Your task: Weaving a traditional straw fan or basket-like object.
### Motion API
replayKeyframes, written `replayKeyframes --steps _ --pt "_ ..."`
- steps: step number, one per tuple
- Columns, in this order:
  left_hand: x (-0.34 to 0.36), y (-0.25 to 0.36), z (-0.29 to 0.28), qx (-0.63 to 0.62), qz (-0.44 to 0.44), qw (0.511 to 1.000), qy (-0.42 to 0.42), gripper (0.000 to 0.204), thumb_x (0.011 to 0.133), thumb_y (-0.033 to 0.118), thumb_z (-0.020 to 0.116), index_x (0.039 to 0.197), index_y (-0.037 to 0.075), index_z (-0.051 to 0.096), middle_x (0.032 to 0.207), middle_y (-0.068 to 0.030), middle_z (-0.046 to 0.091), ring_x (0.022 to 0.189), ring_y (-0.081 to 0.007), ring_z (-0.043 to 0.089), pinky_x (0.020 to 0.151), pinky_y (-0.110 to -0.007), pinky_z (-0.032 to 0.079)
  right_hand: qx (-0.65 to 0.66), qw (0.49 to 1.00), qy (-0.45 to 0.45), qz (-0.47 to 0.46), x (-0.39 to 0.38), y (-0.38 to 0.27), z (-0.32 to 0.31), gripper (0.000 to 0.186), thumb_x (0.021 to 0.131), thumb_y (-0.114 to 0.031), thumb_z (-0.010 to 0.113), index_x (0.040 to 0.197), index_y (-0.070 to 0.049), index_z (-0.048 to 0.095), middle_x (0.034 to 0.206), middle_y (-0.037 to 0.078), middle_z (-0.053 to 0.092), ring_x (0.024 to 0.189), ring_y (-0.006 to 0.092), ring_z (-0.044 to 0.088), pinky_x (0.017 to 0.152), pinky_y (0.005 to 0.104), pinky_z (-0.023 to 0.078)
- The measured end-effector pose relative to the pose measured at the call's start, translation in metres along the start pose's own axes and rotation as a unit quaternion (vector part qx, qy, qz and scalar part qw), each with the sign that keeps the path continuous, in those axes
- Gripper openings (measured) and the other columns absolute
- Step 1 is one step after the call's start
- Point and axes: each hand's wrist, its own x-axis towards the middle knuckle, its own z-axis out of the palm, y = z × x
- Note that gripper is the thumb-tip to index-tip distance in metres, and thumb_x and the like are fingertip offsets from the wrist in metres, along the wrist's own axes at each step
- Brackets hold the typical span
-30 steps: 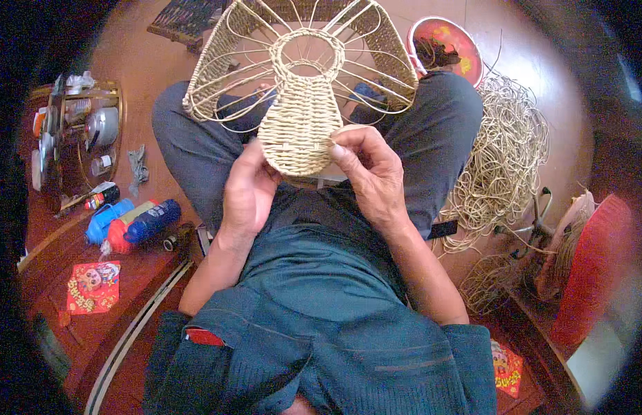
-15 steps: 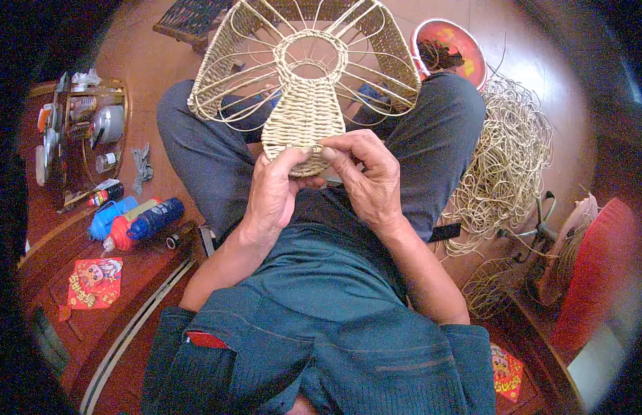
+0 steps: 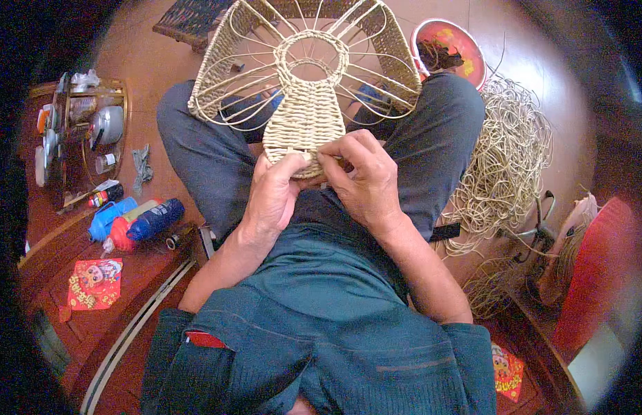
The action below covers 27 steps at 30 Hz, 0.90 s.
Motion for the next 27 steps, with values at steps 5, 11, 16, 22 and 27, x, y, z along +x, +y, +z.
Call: replayKeyframes --steps 5,11,16,22,27 --pt "0.0 -0.002 -0.004 0.009 0.003 1.0 -0.005 0.039 0.099 0.009 0.059 0.137 -0.001 0.062 0.126 -0.0102 0.073 0.109 -0.0202 0.073 0.092 -0.039 0.062 -0.038 0.999 -0.005 -0.036 0.002 -0.002 -0.002 0.012 0.086 -0.004 0.08 0.097 -0.006 0.075 0.091 0.01 0.069 0.083 0.0276 0.071 0.072 0.0386 0.058" --pt "0.0 -0.001 -0.007 0.01 0.022 1.0 -0.002 0.039 0.1 0.006 0.062 0.138 -0.001 0.061 0.129 -0.0093 0.072 0.114 -0.019 0.072 0.096 -0.037 0.06 -0.081 0.991 -0.038 -0.104 0.008 -0.006 -0.011 0.013 0.087 -0.005 0.078 0.099 -0.008 0.074 0.093 0.01 0.068 0.083 0.0314 0.071 0.073 0.0412 0.058" --pt "0.001 0.0 -0.013 0.002 0.028 0.999 -0.014 0.04 0.099 0.003 0.063 0.139 0.0 0.061 0.131 -0.0092 0.072 0.118 -0.0189 0.069 0.104 -0.037 0.055 -0.064 0.988 -0.104 -0.093 0.018 -0.01 -0.016 0.014 0.088 -0.005 0.077 0.101 -0.008 0.073 0.094 0.012 0.067 0.086 0.0337 0.072 0.074 0.043 0.058" --pt "0.004 0.003 -0.025 -0.043 -0.012 0.999 -0.024 0.042 0.098 0.001 0.065 0.139 0.0 0.06 0.133 -0.0091 0.071 0.119 -0.0199 0.069 0.106 -0.037 0.053 -0.085 0.986 -0.099 -0.104 0.016 -0.012 -0.006 0.011 0.09 -0.005 0.073 0.1 -0.006 0.072 0.095 0.014 0.068 0.088 0.036 0.071 0.076 0.0448 0.058" --pt "0.002 0.008 -0.022 -0.051 -0.019 0.998 -0.007 0.047 0.095 -0.005 0.064 0.142 0.0 0.057 0.132 -0.0108 0.07 0.117 -0.0192 0.07 0.103 -0.035 0.056 -0.077 0.991 -0.082 -0.078 0.011 -0.01 -0.001 0.01 0.09 -0.004 0.074 0.1 -0.006 0.073 0.096 0.014 0.068 0.09 0.0359 0.071 0.078 0.0442 0.058"
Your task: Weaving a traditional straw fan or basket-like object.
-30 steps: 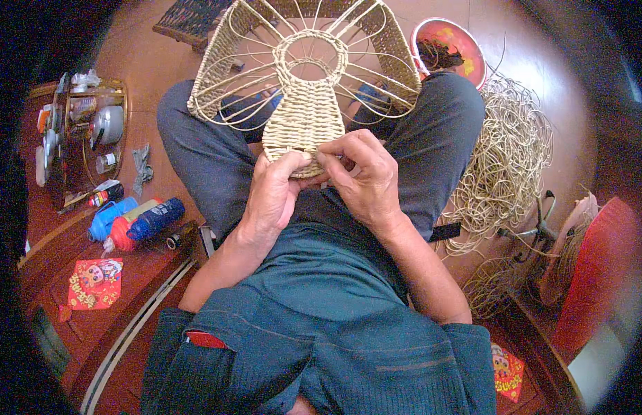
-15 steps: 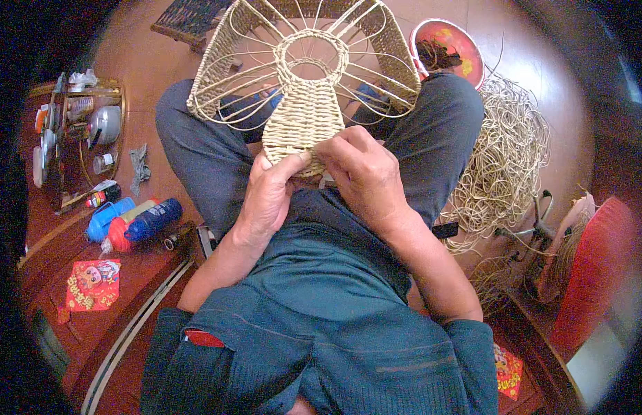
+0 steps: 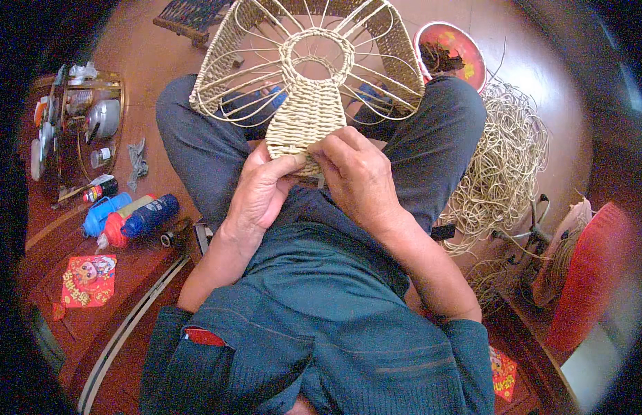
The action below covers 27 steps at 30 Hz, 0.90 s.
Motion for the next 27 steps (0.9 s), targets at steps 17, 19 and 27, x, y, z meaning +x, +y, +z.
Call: replayKeyframes --steps 17,19,27 --pt "-0.0005 -0.0045 -0.0047 0.004 0.061 0.998 0.025 0.057 0.088 -0.013 0.063 0.143 -0.004 0.051 0.132 -0.0115 0.066 0.119 -0.0197 0.067 0.107 -0.034 0.053 0.006 0.999 0.015 -0.035 -0.0049 -0.0015 0.0063 0.023 0.086 0.002 0.072 0.106 -0.01 0.075 0.099 0.01 0.066 0.093 0.0314 0.068 0.082 0.0415 0.056" --pt "-0.0001 -0.0054 -0.0059 0.002 0.061 0.998 0.025 0.057 0.088 -0.014 0.063 0.143 -0.004 0.051 0.133 -0.0112 0.066 0.12 -0.0194 0.067 0.108 -0.034 0.052 0.016 0.999 0.012 -0.026 -0.0054 -0.001 0.0066 0.023 0.086 0.002 0.072 0.106 -0.009 0.076 0.099 0.01 0.066 0.094 0.0314 0.068 0.082 0.0412 0.056" --pt "-0.0034 -0.0002 -0.0041 0.018 0.058 0.998 0.004 0.06 0.087 -0.013 0.06 0.145 -0.003 0.05 0.135 -0.0098 0.065 0.124 -0.0176 0.064 0.112 -0.034 0.048 -0.013 1.0 0.007 -0.027 -0.0068 0.0054 0.0063 0.021 0.085 -0.003 0.076 0.104 -0.013 0.078 0.1 0.008 0.067 0.094 0.0297 0.067 0.083 0.0415 0.054"
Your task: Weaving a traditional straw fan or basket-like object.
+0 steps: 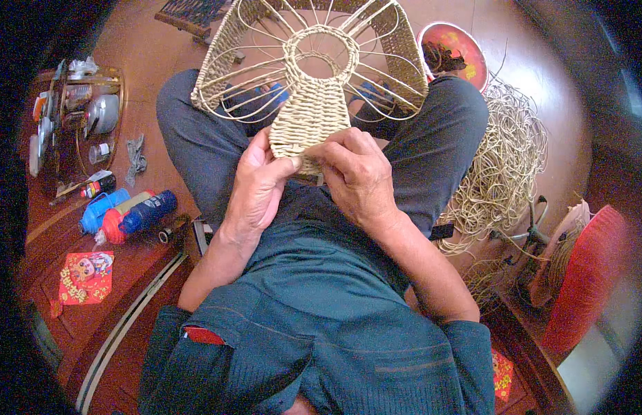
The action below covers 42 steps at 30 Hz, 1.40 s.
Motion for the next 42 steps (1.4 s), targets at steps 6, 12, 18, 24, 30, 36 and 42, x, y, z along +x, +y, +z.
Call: replayKeyframes --steps 6,12,18,24,30,36,42 --pt "0.001 0.001 0.0 0.031 0.02 0.999 -0.004 0.065 0.087 -0.012 0.06 0.15 -0.004 0.047 0.139 -0.0103 0.064 0.127 -0.0178 0.063 0.113 -0.034 0.047 -0.002 1.0 0.008 0.008 0.0 -0.002 0.001 0.021 0.085 -0.004 0.076 0.103 -0.014 0.079 0.099 0.007 0.067 0.094 0.0289 0.067 0.083 0.0414 0.054" --pt "0.006 -0.003 0.0 0.008 0.032 0.999 -0.019 0.072 0.084 -0.014 0.059 0.154 -0.003 0.044 0.142 -0.0107 0.062 0.131 -0.0185 0.061 0.117 -0.035 0.045 -0.004 1.0 0.009 0.009 0.001 -0.001 0.002 0.018 0.086 -0.005 0.076 0.102 -0.012 0.079 0.097 0.007 0.069 0.093 0.0291 0.068 0.083 0.0412 0.055" --pt "0.005 0.0 0.003 0.012 0.071 0.996 -0.043 0.084 0.082 -0.014 0.058 0.162 -0.001 0.034 0.153 -0.0124 0.053 0.141 -0.0204 0.053 0.121 -0.036 0.041 0.017 0.997 0.009 0.079 0.003 -0.006 0.002 0.016 0.086 -0.008 0.078 0.102 -0.01 0.076 0.092 0.009 0.071 0.088 0.0302 0.069 0.081 0.0415 0.056" --pt "0.009 -0.001 -0.003 -0.009 0.071 0.995 -0.072 0.083 0.084 -0.01 0.059 0.163 -0.001 0.033 0.155 -0.0128 0.052 0.142 -0.0223 0.053 0.123 -0.037 0.039 -0.002 0.998 0.001 0.067 0.007 -0.008 -0.003 0.017 0.087 -0.008 0.079 0.102 -0.009 0.073 0.091 0.008 0.072 0.088 0.0286 0.071 0.08 0.0404 0.056" --pt "0.008 -0.006 -0.006 -0.02 0.054 0.997 -0.045 0.081 0.085 -0.01 0.059 0.162 -0.002 0.036 0.152 -0.0127 0.054 0.141 -0.0218 0.054 0.123 -0.038 0.04 0.016 0.997 -0.003 0.077 0.006 -0.004 0.001 0.017 0.086 -0.007 0.079 0.102 -0.009 0.073 0.092 0.008 0.073 0.088 0.0277 0.072 0.08 0.0403 0.057" --pt "0.012 -0.007 -0.009 0.013 0.054 0.997 -0.057 0.082 0.084 -0.01 0.06 0.162 -0.002 0.036 0.15 -0.0124 0.056 0.139 -0.0217 0.056 0.122 -0.038 0.041 0.014 0.998 0.003 0.067 0.005 -0.002 0.001 0.018 0.085 -0.008 0.08 0.102 -0.009 0.073 0.091 0.008 0.073 0.088 0.0272 0.072 0.079 0.0403 0.057" --pt "0.016 -0.01 -0.011 -0.055 0.037 0.994 -0.087 0.086 0.083 -0.01 0.06 0.164 -0.002 0.032 0.153 -0.0133 0.054 0.141 -0.022 0.054 0.122 -0.037 0.04 0.009 0.998 0.009 0.066 0.007 -0.007 -0.003 0.017 0.085 -0.007 0.08 0.101 -0.009 0.073 0.091 0.008 0.073 0.086 0.0272 0.072 0.079 0.0396 0.057"
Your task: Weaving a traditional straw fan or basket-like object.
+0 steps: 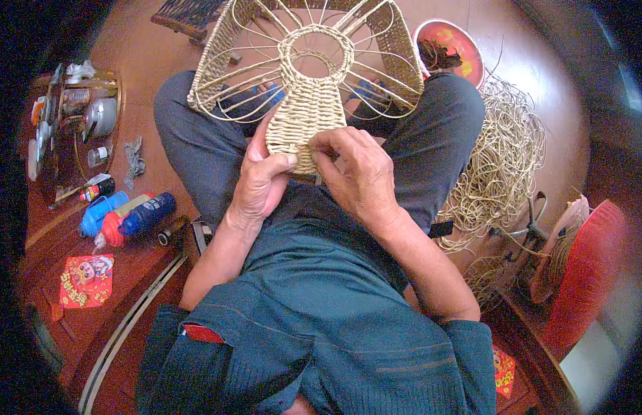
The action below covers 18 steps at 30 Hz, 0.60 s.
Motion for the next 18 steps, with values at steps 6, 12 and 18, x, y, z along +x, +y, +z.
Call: replayKeyframes --steps 6,12,18 --pt "-0.002 0.013 0.004 0.119 0.023 0.992 -0.032 0.091 0.082 -0.006 0.064 0.166 -0.002 0.027 0.159 -0.0148 0.048 0.146 -0.0241 0.049 0.125 -0.038 0.036 0.016 1.0 0.009 -0.002 0.002 0.002 0.0 0.015 0.086 -0.008 0.078 0.1 -0.009 0.074 0.089 0.008 0.074 0.086 0.0277 0.074 0.078 0.0399 0.058" --pt "-0.007 0.014 0.004 -0.016 -0.016 0.999 -0.022 0.091 0.084 -0.004 0.067 0.166 0.0 0.027 0.16 -0.0161 0.046 0.149 -0.0254 0.045 0.125 -0.04 0.035 0.007 0.999 -0.037 -0.01 0.013 -0.006 -0.011 0.012 0.088 -0.014 0.078 0.099 -0.011 0.074 0.09 0.008 0.074 0.087 0.0287 0.074 0.076 0.041 0.059" --pt "-0.008 0.018 -0.001 0.054 -0.009 0.998 -0.018 0.097 0.085 -0.001 0.076 0.167 0.0 0.025 0.16 -0.018 0.046 0.147 -0.0263 0.047 0.124 -0.04 0.037 -0.103 0.986 -0.096 -0.095 0.023 -0.006 -0.021 0.012 0.09 -0.022 0.078 0.097 -0.013 0.075 0.089 0.008 0.073 0.085 0.0317 0.072 0.077 0.0437 0.058"
